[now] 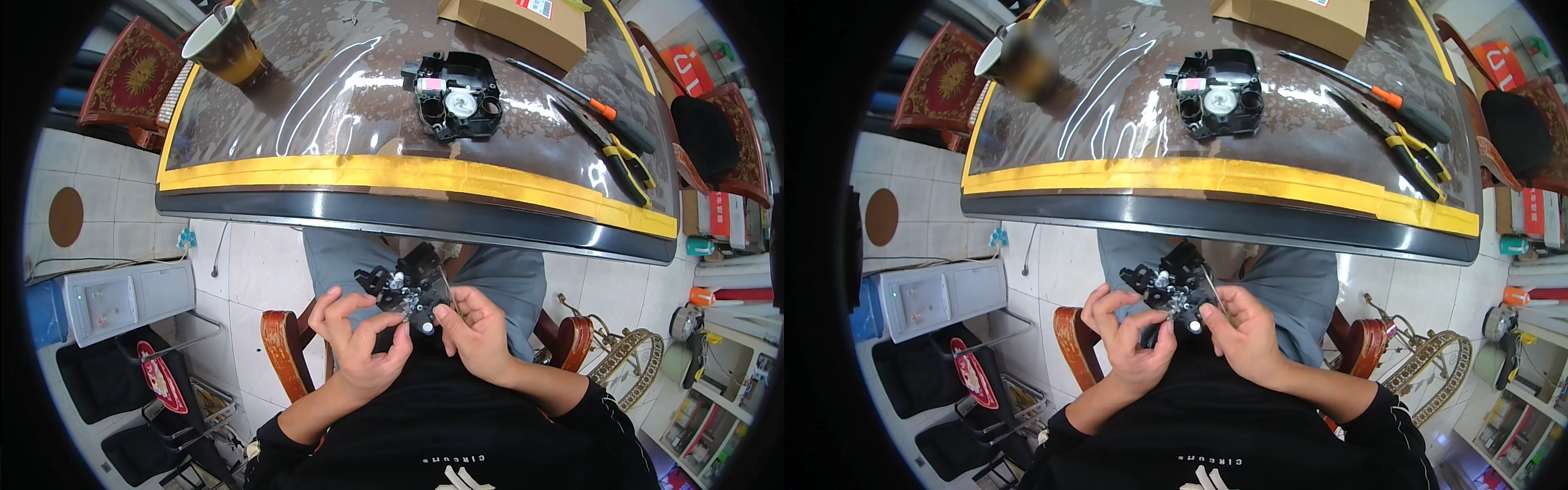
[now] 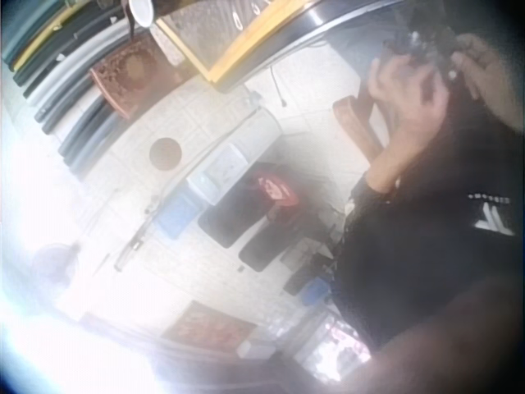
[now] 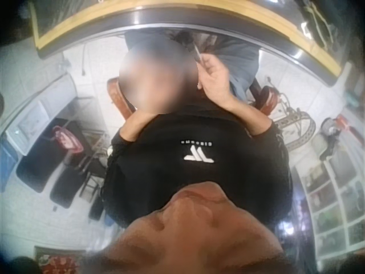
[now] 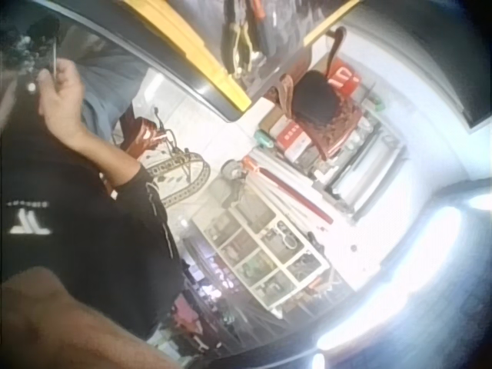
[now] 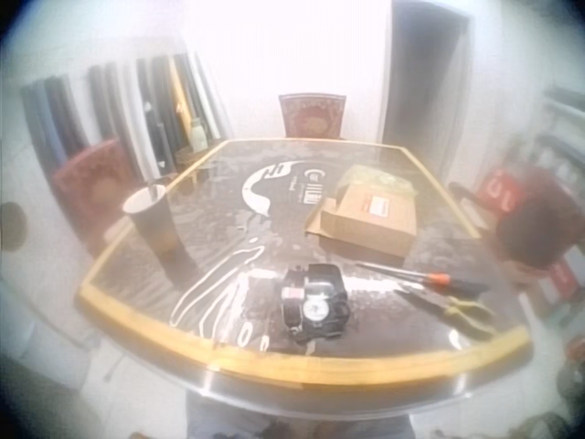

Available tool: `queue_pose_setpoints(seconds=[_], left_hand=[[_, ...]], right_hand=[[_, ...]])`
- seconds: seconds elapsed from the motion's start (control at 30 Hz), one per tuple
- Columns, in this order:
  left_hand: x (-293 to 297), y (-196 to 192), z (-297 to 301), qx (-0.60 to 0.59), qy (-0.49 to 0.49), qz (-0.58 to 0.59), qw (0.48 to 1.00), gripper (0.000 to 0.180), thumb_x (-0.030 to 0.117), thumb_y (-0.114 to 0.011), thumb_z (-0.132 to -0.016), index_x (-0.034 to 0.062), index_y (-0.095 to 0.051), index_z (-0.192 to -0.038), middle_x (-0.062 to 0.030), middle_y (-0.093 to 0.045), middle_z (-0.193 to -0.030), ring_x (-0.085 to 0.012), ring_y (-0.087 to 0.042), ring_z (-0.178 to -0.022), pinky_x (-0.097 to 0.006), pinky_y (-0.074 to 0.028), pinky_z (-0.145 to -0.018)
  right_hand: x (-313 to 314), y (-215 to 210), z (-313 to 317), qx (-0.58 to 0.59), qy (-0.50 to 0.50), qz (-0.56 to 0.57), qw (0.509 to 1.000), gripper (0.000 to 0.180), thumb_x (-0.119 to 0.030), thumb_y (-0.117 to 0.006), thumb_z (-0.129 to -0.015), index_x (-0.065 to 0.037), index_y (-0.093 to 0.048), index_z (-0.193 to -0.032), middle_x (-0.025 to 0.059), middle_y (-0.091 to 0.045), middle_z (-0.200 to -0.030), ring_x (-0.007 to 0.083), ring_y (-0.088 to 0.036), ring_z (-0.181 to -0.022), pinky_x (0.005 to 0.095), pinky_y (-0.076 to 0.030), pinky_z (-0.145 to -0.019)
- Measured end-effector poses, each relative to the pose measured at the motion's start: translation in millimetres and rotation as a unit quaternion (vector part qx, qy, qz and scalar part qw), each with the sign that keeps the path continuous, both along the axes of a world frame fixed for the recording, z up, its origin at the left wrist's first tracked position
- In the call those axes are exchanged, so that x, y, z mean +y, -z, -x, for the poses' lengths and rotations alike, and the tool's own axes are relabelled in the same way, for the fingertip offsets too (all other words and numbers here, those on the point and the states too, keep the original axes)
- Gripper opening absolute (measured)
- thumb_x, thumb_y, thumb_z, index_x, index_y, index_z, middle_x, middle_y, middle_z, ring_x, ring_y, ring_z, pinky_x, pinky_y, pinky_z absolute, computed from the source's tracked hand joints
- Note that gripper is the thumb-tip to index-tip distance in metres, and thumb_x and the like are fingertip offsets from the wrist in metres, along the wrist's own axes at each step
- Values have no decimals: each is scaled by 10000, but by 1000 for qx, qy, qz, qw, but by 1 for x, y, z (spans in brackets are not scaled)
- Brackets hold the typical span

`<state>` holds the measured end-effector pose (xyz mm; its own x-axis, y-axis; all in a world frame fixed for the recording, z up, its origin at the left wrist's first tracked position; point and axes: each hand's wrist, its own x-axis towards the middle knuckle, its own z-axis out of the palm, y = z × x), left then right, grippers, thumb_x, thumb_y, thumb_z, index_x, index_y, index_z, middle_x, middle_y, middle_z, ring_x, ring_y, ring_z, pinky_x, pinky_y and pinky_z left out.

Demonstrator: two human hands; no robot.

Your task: The person assembles a small black electronic component at a table. They use pliers to bend a small metal piece, then insert it into the component and tighten screws with a screwdriver. The person repeatedly inspects the assembly and makes adjustments throughout the clip.

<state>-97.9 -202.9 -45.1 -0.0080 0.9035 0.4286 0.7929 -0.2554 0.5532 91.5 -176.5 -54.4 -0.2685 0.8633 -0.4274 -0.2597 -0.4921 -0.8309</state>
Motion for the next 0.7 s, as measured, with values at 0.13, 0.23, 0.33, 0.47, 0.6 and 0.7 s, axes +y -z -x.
queue_pose_setpoints(seconds=[0.13,0.23,0.33,0.47,0.6,0.7], left_hand=[[-2,-7,5,-82,17,56,995,296,-11,-829,-682,80,-700,-932,-109,-637,-1088,-354,-547,-1123,-448,-422,-981],[4,-7,10,-137,74,35,987,318,-82,-797,-674,39,-682,-944,-113,-687,-990,-315,-627,-942,-390,-495,-837],[10,-7,19,-86,130,-6,988,349,-139,-784,-663,13,-665,-954,-113,-710,-929,-294,-664,-803,-359,-533,-691],[16,-4,27,-42,196,-26,979,406,-152,-795,-659,10,-661,-1005,-115,-702,-945,-288,-664,-786,-356,-545,-673],[15,-1,28,-16,221,-34,975,425,-149,-801,-657,4,-665,-1029,-121,-695,-991,-293,-655,-814,-364,-548,-695],[13,0,28,23,232,-53,971,422,-133,-804,-668,-3,-673,-1047,-130,-695,-1033,-298,-648,-845,-367,-553,-711]], right_hand=[[2,1,-3,8,11,22,1000,223,-96,-636,-1062,56,-599,-1221,76,-699,-909,56,-538,-530,198,-421,-478],[2,2,-5,10,7,24,1000,213,-95,-633,-1064,52,-603,-1214,77,-700,-914,52,-536,-541,197,-423,-485],[0,1,-4,5,9,18,1000,197,-85,-625,-1066,48,-602,-1210,75,-695,-919,49,-537,-563,199,-427,-489],[-4,-2,-2,-6,11,-16,1000,200,-58,-661,-1040,38,-602,-1206,31,-681,-892,29,-536,-593,208,-429,-504],[-8,-5,0,-36,16,-57,998,201,-42,-672,-1028,48,-605,-1195,28,-689,-894,20,-546,-614,215,-426,-515],[-9,-4,-1,-44,17,-63,997,199,-43,-678,-1025,52,-605,-1184,28,-695,-900,16,-546,-628,217,-426,-524]])
